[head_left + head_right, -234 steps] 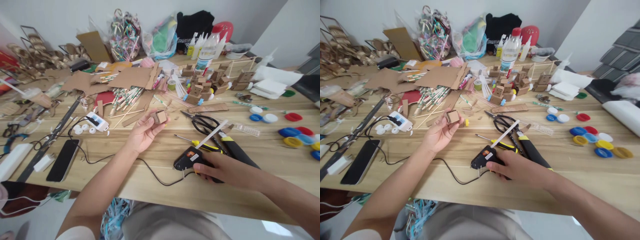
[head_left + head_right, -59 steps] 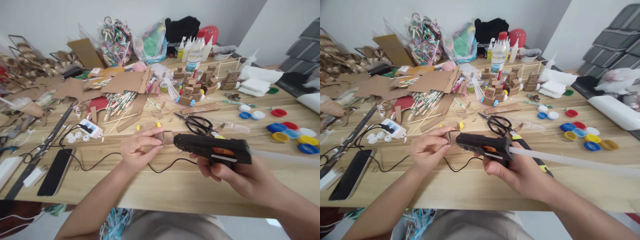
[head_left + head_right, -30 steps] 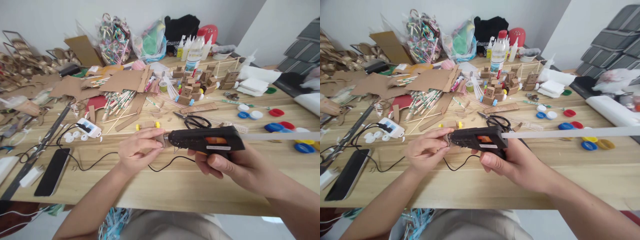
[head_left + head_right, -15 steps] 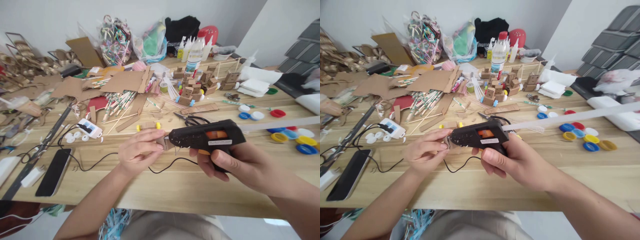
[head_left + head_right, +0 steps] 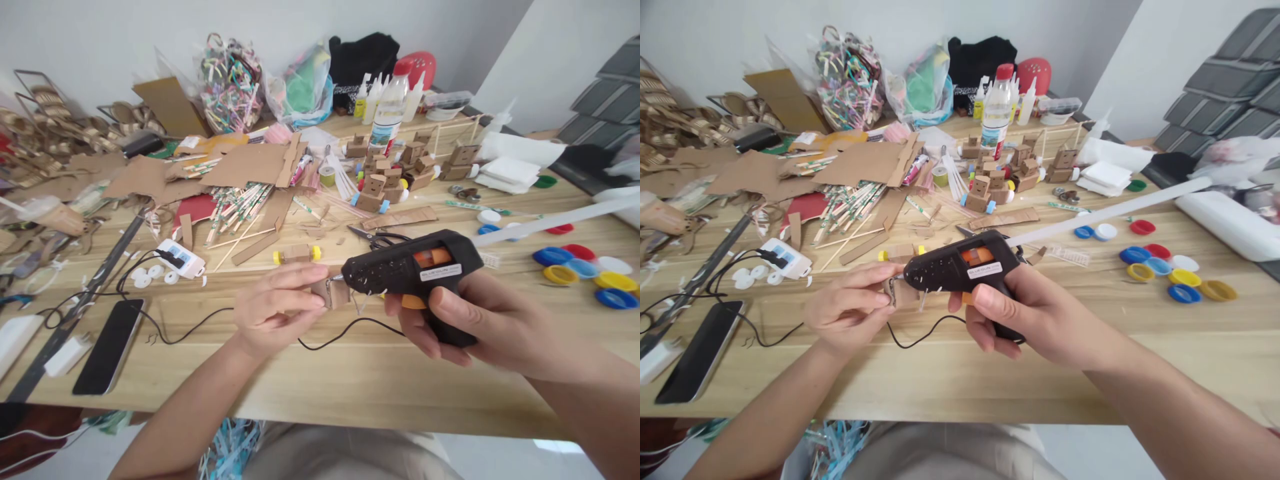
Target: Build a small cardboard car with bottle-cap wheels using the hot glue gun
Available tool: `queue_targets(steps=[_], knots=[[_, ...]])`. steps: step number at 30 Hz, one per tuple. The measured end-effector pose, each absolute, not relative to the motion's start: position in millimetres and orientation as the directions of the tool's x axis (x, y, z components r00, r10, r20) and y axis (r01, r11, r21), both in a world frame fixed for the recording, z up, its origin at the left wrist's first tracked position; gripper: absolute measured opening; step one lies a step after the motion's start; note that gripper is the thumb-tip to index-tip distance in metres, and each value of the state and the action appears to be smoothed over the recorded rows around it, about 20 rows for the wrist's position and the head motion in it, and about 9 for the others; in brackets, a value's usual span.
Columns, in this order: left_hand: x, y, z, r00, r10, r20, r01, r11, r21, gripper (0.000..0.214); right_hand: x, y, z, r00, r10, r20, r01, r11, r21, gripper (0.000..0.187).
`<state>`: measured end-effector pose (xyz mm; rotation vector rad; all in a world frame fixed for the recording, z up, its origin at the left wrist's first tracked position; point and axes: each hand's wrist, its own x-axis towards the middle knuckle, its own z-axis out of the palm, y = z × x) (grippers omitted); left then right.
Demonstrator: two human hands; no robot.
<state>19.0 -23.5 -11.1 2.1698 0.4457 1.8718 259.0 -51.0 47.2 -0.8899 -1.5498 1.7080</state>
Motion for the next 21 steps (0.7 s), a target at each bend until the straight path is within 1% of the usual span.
queue_targets(steps=[3, 6, 9, 15, 19, 21], knots=[[18.2, -24.0, -10.3, 0.139, 0.387, 0.911, 0.077, -0.922, 0.380, 0.007, 262.3, -51.4, 47.9, -0.547, 0.836, -0.044, -0.003, -0.054, -0.999, 0.039], [17.3, -23.5, -10.1, 0.148, 0.389, 0.909, 0.080, -0.921, 0.381, 0.005, 265.3, -51.8, 54.1, -0.532, 0.847, -0.008, 0.039, 0.015, -0.999, 0.039], [16.7, -22.7, -10.3, 0.154, 0.394, 0.906, 0.087, -0.919, 0.385, 0.005, 265.9, -51.9, 63.4, -0.514, 0.858, -0.004, 0.115, 0.064, -0.991, 0.046], [17.6, -22.0, -8.6, 0.150, 0.380, 0.913, 0.102, -0.924, 0.368, 0.005, 260.7, -51.0, 72.2, -0.547, 0.836, -0.045, 0.179, 0.065, -0.982, 0.059], [16.2, -22.2, -8.7, 0.135, 0.379, 0.915, 0.092, -0.925, 0.369, 0.006, 260.1, -48.4, 72.1, -0.541, 0.839, -0.062, 0.193, 0.051, -0.980, 0.057], [15.2, -22.5, -9.7, 0.130, 0.392, 0.911, 0.097, -0.919, 0.381, 0.008, 262.3, -47.7, 71.9, -0.534, 0.844, -0.049, 0.199, 0.069, -0.978, 0.056]])
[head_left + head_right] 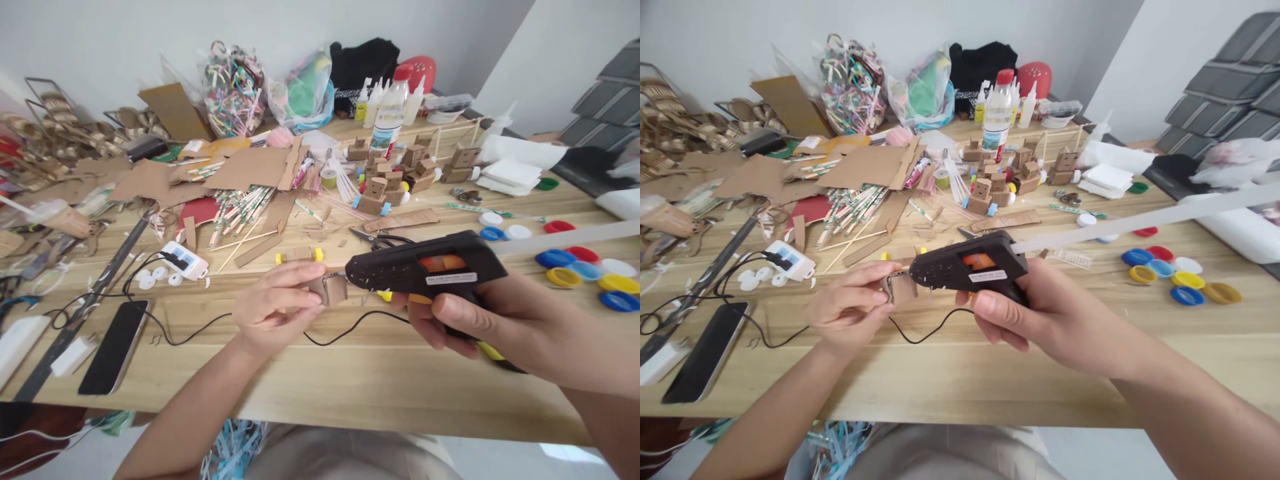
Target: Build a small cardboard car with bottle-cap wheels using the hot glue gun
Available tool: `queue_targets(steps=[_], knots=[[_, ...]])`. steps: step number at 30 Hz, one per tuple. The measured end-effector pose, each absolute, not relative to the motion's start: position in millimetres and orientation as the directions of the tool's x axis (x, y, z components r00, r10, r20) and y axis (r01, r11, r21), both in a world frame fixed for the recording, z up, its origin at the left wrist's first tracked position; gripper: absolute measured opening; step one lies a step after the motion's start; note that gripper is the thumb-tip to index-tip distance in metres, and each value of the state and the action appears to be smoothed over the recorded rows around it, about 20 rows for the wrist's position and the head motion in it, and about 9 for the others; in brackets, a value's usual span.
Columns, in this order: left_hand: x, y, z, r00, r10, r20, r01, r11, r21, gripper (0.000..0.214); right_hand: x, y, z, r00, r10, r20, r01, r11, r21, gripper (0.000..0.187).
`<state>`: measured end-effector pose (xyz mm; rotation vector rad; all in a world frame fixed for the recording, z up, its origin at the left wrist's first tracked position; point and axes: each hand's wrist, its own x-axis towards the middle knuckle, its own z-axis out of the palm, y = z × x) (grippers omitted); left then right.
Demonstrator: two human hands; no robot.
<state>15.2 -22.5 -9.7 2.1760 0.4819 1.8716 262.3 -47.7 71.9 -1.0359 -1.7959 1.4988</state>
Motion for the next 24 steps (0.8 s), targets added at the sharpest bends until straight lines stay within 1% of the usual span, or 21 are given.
queue_targets(steps=[5, 11, 15, 18, 20, 24], knots=[[15.1, -22.9, -10.6, 0.117, 0.401, 0.909, 0.088, -0.916, 0.392, 0.011, 266.0, -49.9, 72.5, -0.532, 0.847, -0.002, 0.176, 0.109, -0.978, 0.054], [16.8, -23.5, -9.8, 0.103, 0.390, 0.915, 0.091, -0.920, 0.382, 0.009, 263.6, -50.3, 70.5, -0.540, 0.839, 0.069, 0.149, 0.176, -0.973, 0.040], [18.4, -23.1, -10.4, 0.088, 0.392, 0.916, 0.114, -0.917, 0.382, 0.004, 266.0, -50.5, 69.7, -0.524, 0.847, 0.089, 0.153, 0.196, -0.969, 0.038], [19.1, -22.7, -9.9, 0.086, 0.388, 0.918, 0.127, -0.918, 0.376, 0.004, 266.4, -49.7, 70.1, -0.554, 0.827, 0.096, 0.156, 0.216, -0.964, 0.036], [18.7, -22.3, -9.7, 0.084, 0.385, 0.919, 0.130, -0.919, 0.373, 0.003, 267.0, -48.3, 70.5, -0.572, 0.816, 0.082, 0.194, 0.232, -0.953, 0.035], [17.0, -21.2, -10.8, 0.078, 0.385, 0.920, 0.123, -0.919, 0.374, 0.003, 268.4, -46.3, 71.6, -0.552, 0.830, 0.073, 0.228, 0.235, -0.945, 0.043]])
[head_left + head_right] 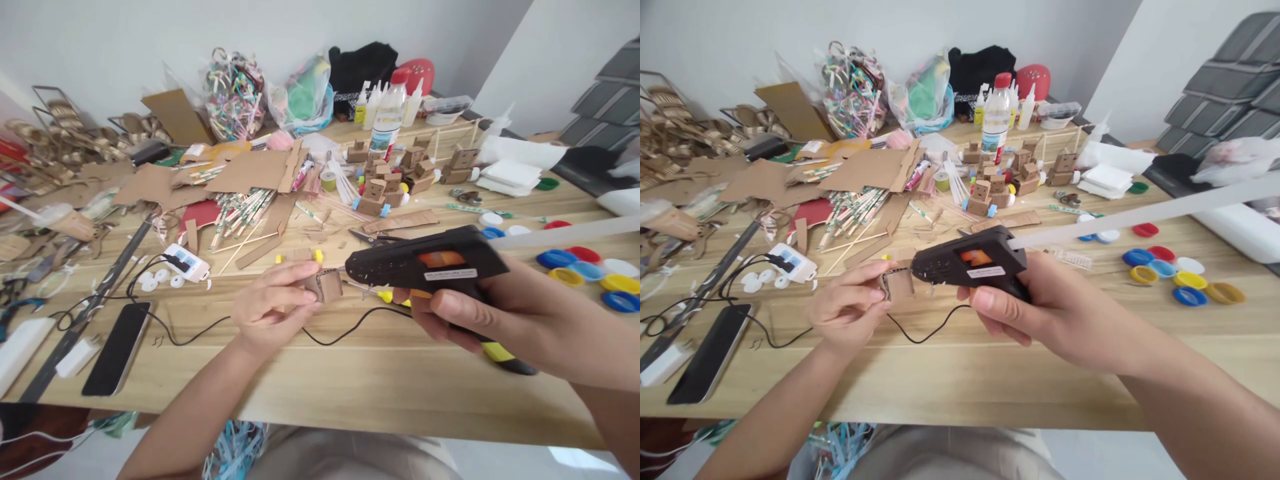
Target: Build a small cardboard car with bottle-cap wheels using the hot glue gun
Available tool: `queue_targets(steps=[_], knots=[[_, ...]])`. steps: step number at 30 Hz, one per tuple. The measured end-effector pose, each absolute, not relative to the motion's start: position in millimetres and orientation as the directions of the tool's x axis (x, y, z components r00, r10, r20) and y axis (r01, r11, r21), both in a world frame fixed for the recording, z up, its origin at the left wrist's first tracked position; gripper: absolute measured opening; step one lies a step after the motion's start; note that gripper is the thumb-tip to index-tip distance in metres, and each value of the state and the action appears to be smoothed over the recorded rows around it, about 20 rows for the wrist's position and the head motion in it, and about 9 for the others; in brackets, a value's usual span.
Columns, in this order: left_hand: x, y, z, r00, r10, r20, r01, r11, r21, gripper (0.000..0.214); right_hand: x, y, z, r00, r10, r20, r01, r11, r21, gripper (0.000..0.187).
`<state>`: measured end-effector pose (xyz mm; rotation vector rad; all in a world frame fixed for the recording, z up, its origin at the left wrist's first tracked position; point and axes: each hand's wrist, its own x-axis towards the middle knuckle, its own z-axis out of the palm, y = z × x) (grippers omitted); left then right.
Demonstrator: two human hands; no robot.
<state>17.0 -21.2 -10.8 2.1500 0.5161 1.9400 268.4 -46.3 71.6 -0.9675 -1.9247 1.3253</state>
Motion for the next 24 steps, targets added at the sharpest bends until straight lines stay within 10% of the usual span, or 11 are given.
queue_targets(steps=[24], knots=[[18.1, -23.0, -11.5, 0.051, 0.454, 0.890, 0.037, -0.891, 0.453, 0.016, 261.1, -52.3, 63.9, -0.547, 0.836, -0.045, 0.193, 0.074, -0.978, 0.060]])
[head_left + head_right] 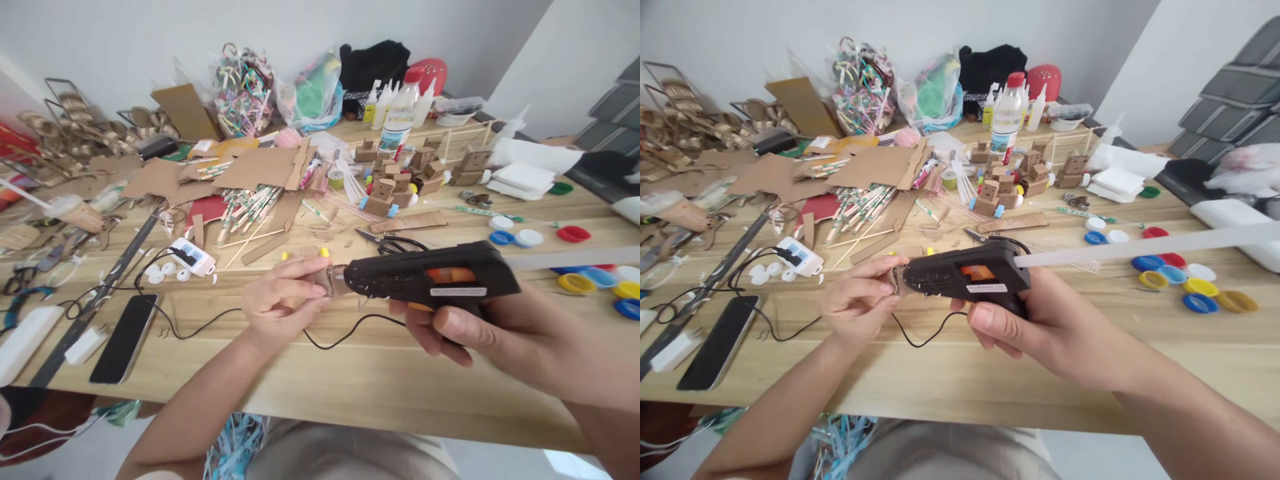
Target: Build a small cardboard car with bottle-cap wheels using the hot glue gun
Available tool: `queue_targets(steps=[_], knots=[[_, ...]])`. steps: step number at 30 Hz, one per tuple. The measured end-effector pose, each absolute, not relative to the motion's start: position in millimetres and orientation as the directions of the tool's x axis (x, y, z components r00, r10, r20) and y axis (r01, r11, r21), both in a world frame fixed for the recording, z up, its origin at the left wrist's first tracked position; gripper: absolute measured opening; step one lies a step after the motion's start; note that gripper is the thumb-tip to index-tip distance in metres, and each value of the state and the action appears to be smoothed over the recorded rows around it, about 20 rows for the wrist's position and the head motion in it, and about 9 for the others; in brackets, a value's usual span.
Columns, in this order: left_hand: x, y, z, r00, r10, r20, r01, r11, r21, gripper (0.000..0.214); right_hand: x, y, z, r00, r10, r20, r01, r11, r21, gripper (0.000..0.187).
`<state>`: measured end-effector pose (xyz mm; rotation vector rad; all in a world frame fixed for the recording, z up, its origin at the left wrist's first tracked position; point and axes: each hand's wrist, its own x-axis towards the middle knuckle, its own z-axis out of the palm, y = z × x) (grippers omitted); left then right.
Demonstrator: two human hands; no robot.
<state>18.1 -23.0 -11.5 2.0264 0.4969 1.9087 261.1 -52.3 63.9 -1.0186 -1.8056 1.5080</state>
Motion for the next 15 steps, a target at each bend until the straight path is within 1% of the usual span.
queue_targets(steps=[3, 6, 8, 15], knots=[[18.0, -23.1, -11.3, 0.043, 0.450, 0.892, 0.037, -0.893, 0.449, 0.015, 258.0, -53.3, 65.3, -0.553, 0.833, -0.021, 0.153, 0.076, -0.985, 0.059], [17.5, -23.4, -11.3, 0.045, 0.448, 0.893, 0.048, -0.894, 0.446, 0.014, 256.4, -54.9, 65.2, -0.560, 0.826, -0.057, 0.180, 0.054, -0.982, 0.063], [17.2, -23.7, -11.4, 0.046, 0.451, 0.891, 0.062, -0.892, 0.448, 0.013, 256.1, -56.0, 65.3, -0.557, 0.827, -0.076, 0.192, 0.040, -0.980, 0.062], [19.2, -23.9, -11.5, 0.013, 0.477, 0.879, 0.075, -0.877, 0.475, 0.005, 256.1, -56.9, 65.4, -0.567, 0.821, -0.071, 0.207, 0.059, -0.976, 0.064]])
